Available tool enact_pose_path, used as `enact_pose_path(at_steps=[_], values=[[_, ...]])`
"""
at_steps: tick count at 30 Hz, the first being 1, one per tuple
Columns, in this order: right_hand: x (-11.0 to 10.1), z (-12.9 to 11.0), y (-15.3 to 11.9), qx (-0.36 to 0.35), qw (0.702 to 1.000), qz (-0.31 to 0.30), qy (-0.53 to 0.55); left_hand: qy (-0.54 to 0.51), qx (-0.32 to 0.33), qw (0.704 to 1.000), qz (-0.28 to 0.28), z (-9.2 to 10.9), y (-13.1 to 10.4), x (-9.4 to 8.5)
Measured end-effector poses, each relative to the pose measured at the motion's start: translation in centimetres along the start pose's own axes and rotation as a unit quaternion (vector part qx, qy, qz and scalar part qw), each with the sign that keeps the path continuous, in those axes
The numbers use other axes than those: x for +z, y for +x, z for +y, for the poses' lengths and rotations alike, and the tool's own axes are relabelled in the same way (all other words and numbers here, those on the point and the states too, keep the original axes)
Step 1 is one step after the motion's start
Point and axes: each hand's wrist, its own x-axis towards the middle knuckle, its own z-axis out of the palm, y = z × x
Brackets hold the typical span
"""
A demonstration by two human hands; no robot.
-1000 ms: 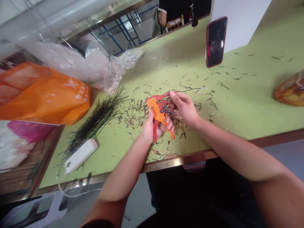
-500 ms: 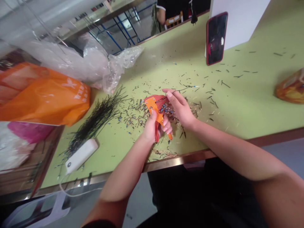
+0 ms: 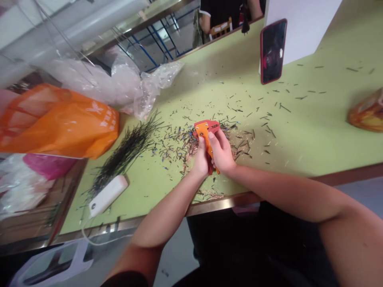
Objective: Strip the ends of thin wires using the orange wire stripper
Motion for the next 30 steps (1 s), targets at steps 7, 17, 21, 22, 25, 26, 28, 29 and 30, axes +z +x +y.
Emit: enact_pose_path(at_steps=[7, 17, 21, 22, 25, 26, 28, 29, 30], values=[[-0.5, -2.8, 1.8, -0.027, 0.999, 0.011, 0.041, -0.039, -0.076, 0.990, -0.110, 2.8, -1.3, -0.7], [-1.6, -4.5, 3.0, -0.129, 0.990, 0.050, 0.025, -0.006, -0.119, 0.977, -0.179, 2.9, -2.3, -0.6], [-2.1, -4.7, 2.8, -0.145, 0.988, 0.045, 0.017, 0.002, -0.100, 0.978, -0.183, 3.1, -2.3, -0.9], [-2.2, -4.8, 2.8, -0.145, 0.988, 0.045, 0.014, -0.001, -0.096, 0.979, -0.178, 3.2, -2.3, -1.0], [-2.4, -5.0, 2.9, -0.142, 0.989, 0.046, -0.001, -0.019, -0.090, 0.985, -0.147, 3.4, -2.1, -1.3], [-2.5, -5.1, 2.9, -0.140, 0.989, 0.047, -0.003, -0.026, -0.088, 0.986, -0.137, 3.5, -2.1, -1.4], [-2.5, -5.2, 2.9, -0.137, 0.989, 0.047, 0.002, -0.034, -0.083, 0.988, -0.127, 3.5, -2.0, -1.5], [-2.5, -5.2, 3.0, -0.136, 0.990, 0.043, 0.009, -0.034, -0.082, 0.988, -0.128, 3.5, -2.0, -1.6], [-2.5, -5.2, 3.0, -0.135, 0.990, 0.036, 0.016, -0.033, -0.082, 0.988, -0.130, 3.5, -2.0, -1.6]])
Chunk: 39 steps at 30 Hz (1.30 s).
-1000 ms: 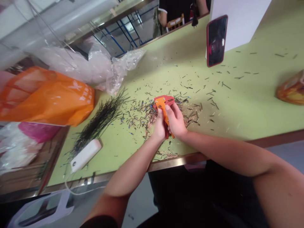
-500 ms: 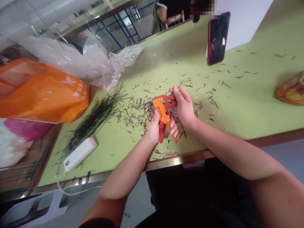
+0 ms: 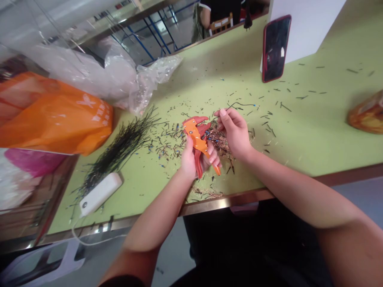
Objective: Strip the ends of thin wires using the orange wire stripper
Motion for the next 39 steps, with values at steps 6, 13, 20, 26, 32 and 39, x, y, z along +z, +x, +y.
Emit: enact_pose_path(at_steps=[6, 13, 20, 26, 32, 39], values=[[0.0, 0.2, -0.2, 0.027, 0.998, -0.054, 0.025, -0.024, -0.019, 1.000, 0.002, 0.1, -0.1, 0.1], [-0.3, 0.3, -0.2, 0.046, 0.996, -0.061, 0.038, 0.005, 0.016, 1.000, -0.026, 0.3, -0.1, -0.1], [-0.4, -0.3, -0.6, -0.030, 0.995, -0.070, -0.072, 0.024, 0.024, 0.999, -0.035, 0.0, -0.1, -0.7], [-0.1, -0.7, -0.9, -0.013, 0.994, -0.066, -0.083, 0.049, 0.048, 0.997, -0.034, -0.2, 0.0, -0.6], [0.0, -0.7, -0.9, 0.006, 0.994, -0.072, -0.085, 0.097, 0.090, 0.991, -0.035, -0.4, 0.2, -0.9], [0.2, -0.3, -1.1, 0.023, 0.995, -0.080, -0.048, 0.078, 0.094, 0.992, -0.021, -0.7, 0.6, -0.6]])
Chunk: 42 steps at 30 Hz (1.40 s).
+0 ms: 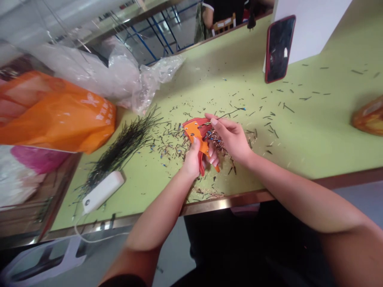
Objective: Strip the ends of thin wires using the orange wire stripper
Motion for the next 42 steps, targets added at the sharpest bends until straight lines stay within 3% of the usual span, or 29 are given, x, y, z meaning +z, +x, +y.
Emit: enact_pose_path(at_steps=[6, 14, 19, 25, 33, 42], values=[[0.1, 0.5, 0.0, -0.001, 1.000, 0.013, 0.013, 0.027, 0.006, 0.999, 0.018, 0.2, 0.0, 0.2], [0.1, 0.2, 0.5, 0.026, 0.990, 0.033, 0.132, -0.004, -0.015, 1.000, 0.006, 0.6, -0.1, 1.0], [-0.2, -1.1, 0.7, 0.039, 0.991, 0.025, 0.129, -0.031, -0.031, 0.999, -0.006, 1.1, -0.4, 1.4], [-1.4, -1.9, 1.5, 0.050, 0.994, 0.002, 0.093, -0.052, -0.041, 0.998, 0.024, 1.6, -0.6, 0.9], [-2.6, -1.2, 2.5, 0.018, 0.996, 0.061, 0.069, -0.077, -0.045, 0.996, -0.017, 1.2, -1.1, 2.5], [-2.8, -2.6, 2.1, 0.001, 0.997, 0.076, 0.017, -0.085, -0.032, 0.996, -0.022, 0.9, -1.1, 2.3]])
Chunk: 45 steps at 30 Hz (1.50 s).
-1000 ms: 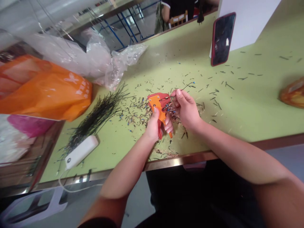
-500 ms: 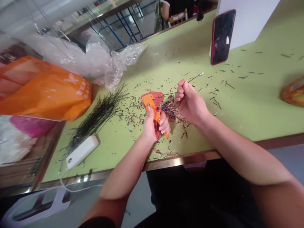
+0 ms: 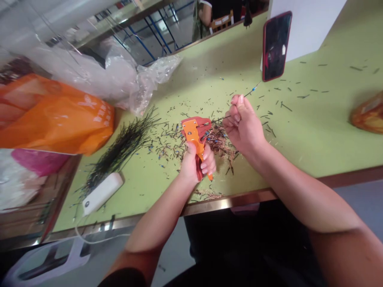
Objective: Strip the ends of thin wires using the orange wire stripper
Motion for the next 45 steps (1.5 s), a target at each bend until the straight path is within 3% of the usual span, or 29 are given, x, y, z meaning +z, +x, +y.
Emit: enact_pose_path(at_steps=[5, 7, 10, 13, 16, 21, 26, 33, 36, 39, 45], values=[[1.4, 0.6, -0.4, -0.007, 1.000, 0.003, -0.017, -0.032, -0.006, 0.999, 0.028, 0.1, 0.0, 0.3], [1.0, 0.6, 0.2, -0.004, 1.000, 0.001, -0.006, -0.029, -0.020, 0.999, 0.035, 0.5, -0.1, 0.1], [-1.9, -0.7, 2.3, -0.025, 0.997, 0.027, 0.072, -0.037, 0.009, 0.997, 0.062, 2.1, -0.5, -0.6], [-5.6, -3.2, 4.7, -0.057, 0.978, 0.101, 0.173, -0.090, 0.116, 0.977, 0.153, 4.5, -0.9, -1.7], [-6.6, -4.5, 5.3, -0.028, 0.968, 0.132, 0.213, -0.098, 0.120, 0.970, 0.186, 5.8, -0.8, -2.2], [-3.3, -2.5, 3.3, -0.010, 0.993, 0.033, 0.110, -0.061, 0.031, 0.991, 0.113, 4.5, -0.5, -1.6], [-2.1, -1.0, 2.1, -0.013, 1.000, 0.006, -0.004, -0.031, -0.024, 0.998, 0.045, 3.1, -0.6, -1.4], [-0.8, -0.9, 1.0, -0.001, 0.998, -0.031, 0.054, 0.033, -0.054, 0.998, -0.020, 1.7, -0.5, -2.3], [-0.4, -0.4, 0.6, 0.008, 0.999, -0.036, 0.026, 0.056, -0.071, 0.995, -0.036, 1.0, -0.6, -2.7], [-0.4, 0.2, 0.6, 0.010, 0.999, -0.038, -0.012, 0.065, -0.061, 0.995, -0.049, 0.8, -0.6, -2.5], [-0.6, 0.4, 0.6, 0.001, 0.998, -0.057, 0.012, 0.063, -0.042, 0.995, -0.064, 1.0, -0.3, -1.7]])
